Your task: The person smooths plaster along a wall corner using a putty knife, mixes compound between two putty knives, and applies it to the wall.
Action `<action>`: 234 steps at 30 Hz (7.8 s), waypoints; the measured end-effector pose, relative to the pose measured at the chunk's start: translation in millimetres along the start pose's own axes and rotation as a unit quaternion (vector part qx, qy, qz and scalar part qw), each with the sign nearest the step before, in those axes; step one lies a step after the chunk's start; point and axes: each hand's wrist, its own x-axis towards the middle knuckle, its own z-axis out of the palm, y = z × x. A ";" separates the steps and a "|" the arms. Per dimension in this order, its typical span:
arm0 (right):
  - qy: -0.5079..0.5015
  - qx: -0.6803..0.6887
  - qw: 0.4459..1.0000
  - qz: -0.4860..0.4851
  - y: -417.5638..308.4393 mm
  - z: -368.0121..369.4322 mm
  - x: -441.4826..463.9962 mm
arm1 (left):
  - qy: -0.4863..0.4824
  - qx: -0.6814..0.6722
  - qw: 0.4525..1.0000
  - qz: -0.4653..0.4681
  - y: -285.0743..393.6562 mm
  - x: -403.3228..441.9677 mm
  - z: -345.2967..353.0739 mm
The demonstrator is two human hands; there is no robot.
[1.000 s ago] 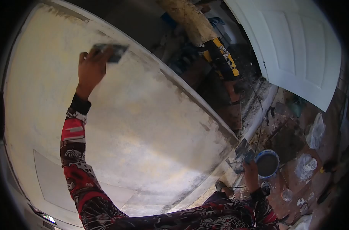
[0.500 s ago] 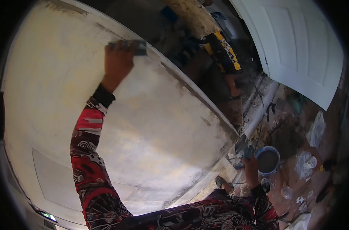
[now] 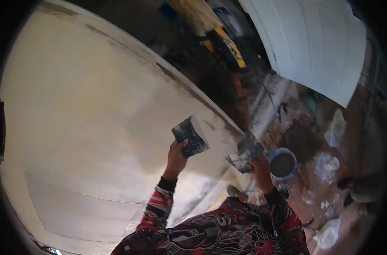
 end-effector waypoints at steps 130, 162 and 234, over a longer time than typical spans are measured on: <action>0.157 -0.158 0.972 -0.071 41.0 -61.7 16.0 | -0.092 0.834 0.239 0.489 293.3 153.1 -43.2; 0.172 -0.019 0.985 -0.001 40.9 -59.7 12.6 | -0.225 0.829 0.249 0.448 207.2 185.9 -38.0; 0.122 -0.021 0.992 0.029 40.6 -58.9 14.5 | 0.140 0.851 0.148 0.485 379.1 212.6 -75.6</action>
